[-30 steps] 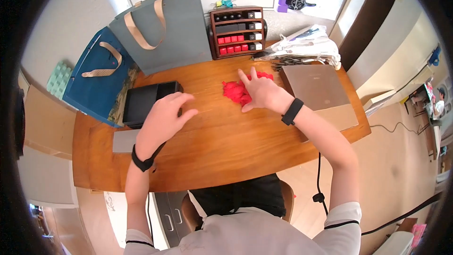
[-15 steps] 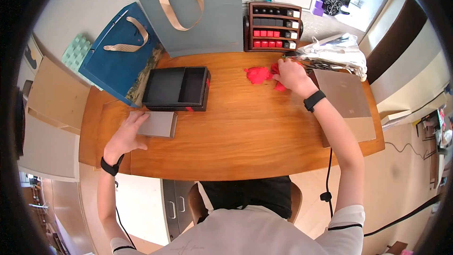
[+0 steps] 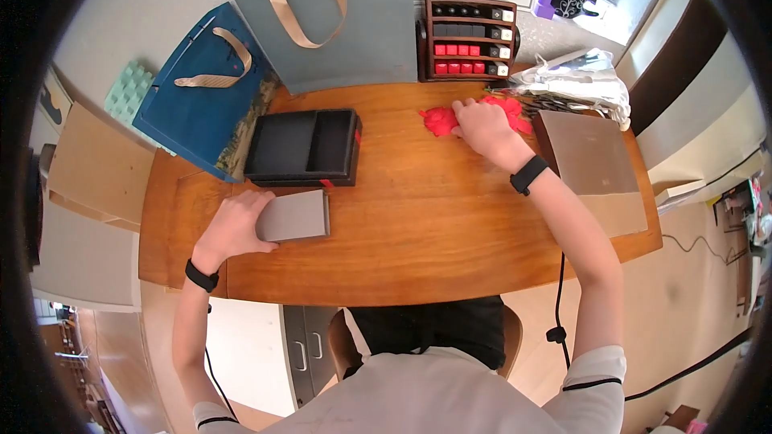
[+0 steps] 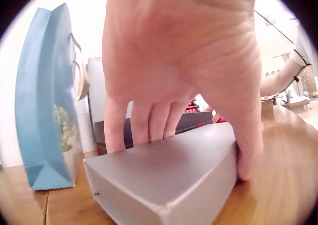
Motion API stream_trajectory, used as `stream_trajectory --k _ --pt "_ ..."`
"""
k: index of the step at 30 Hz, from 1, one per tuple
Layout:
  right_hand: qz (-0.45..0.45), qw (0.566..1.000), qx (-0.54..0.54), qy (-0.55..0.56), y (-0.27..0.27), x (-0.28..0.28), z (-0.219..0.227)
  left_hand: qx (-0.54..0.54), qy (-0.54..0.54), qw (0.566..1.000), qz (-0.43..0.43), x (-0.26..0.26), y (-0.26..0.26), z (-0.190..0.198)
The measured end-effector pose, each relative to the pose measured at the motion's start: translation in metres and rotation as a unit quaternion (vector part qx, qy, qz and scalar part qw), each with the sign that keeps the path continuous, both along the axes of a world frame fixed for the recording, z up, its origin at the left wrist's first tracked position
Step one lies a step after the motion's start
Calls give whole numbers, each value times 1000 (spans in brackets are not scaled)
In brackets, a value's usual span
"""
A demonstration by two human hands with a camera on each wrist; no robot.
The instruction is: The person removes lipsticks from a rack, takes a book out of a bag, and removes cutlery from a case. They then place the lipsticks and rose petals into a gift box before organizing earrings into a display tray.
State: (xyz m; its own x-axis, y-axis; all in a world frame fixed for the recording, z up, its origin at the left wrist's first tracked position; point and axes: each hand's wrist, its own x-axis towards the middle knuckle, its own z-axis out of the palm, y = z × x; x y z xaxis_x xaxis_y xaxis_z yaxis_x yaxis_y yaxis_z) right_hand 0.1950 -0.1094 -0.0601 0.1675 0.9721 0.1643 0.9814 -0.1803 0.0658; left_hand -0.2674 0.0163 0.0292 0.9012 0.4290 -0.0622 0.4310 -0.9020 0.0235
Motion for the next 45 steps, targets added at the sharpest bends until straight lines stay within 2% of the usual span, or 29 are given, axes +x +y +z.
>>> stream_trajectory --k 5,9,11,14,17,22,25,28,31,34,37,41,45 --pt "-13 1000 7 23 -5 23 1 92 -65 992 -62 16 -15 20" --pt "-9 999 13 38 -12 19 8 109 -93 987 -77 37 -5 43" --pt "-8 999 9 47 -11 19 7 139 -107 980 -97 48 13 37" --pt "12 997 58 44 -14 18 3 104 -96 989 -52 60 30 26" --pt "-35 996 61 60 -17 6 5 108 -96 988 -53 68 33 22" --pt "-63 977 -173 110 -32 -1 36 95 -88 990 -63 76 32 22" --pt "-65 978 -151 127 -34 5 29 91 -67 992 -48 82 30 22" --pt "-30 992 -56 104 -35 15 17 102 -65 991 -53 89 36 18" --pt "-63 991 -62 99 -33 12 20 102 -66 991 -52 95 41 18" --pt "-1 987 -63 146 -25 6 20 104 -73 991 -48 99 44 17" --pt "109 950 -95 278 -14 -11 20 104 -75 991 -43 105 50 13" --pt "118 960 -85 237 4 -23 20 102 -84 991 -33 113 56 12" --pt "86 974 -60 203 8 -20 18 121 -134 983 -37 119 65 1"
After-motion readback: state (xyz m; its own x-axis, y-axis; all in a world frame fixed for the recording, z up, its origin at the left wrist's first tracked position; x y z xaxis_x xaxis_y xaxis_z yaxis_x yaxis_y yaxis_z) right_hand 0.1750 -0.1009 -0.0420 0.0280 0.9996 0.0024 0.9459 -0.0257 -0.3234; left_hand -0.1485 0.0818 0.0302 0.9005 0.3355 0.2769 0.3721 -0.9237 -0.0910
